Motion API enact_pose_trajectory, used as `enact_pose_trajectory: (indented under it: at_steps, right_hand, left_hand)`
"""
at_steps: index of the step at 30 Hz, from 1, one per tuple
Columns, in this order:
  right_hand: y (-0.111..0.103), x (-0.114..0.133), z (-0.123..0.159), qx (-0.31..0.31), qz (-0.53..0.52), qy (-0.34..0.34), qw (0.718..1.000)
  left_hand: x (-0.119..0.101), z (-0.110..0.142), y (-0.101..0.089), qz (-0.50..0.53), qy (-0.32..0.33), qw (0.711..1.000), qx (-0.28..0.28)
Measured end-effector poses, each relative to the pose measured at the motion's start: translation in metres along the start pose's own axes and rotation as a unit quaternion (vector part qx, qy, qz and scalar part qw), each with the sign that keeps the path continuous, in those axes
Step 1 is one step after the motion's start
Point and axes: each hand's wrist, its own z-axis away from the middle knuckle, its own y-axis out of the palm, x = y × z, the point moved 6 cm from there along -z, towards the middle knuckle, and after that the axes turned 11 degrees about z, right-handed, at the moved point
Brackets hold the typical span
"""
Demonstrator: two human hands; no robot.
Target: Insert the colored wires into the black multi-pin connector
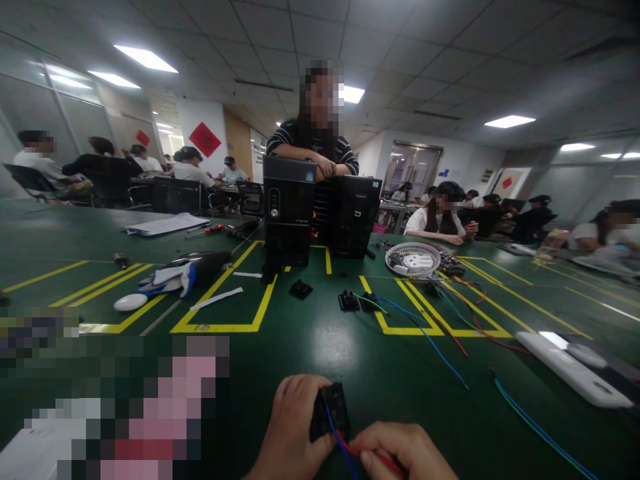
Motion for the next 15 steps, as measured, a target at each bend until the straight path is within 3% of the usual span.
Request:
enact_pose_trajectory:
  at_steps: [7,15]
  right_hand:
    - [0.012,-0.013,0.001,0.073,-0.016,0.026,0.997]
    - [-0.007,-0.005,0.003,-0.009,0.088,0.021,0.996]
  left_hand:
    - [0.0,-0.001,-0.001,0.003,-0.003,1.0,0.011]
    - [-0.003,-0.001,-0.001,-0.006,-0.001,1.0,0.012]
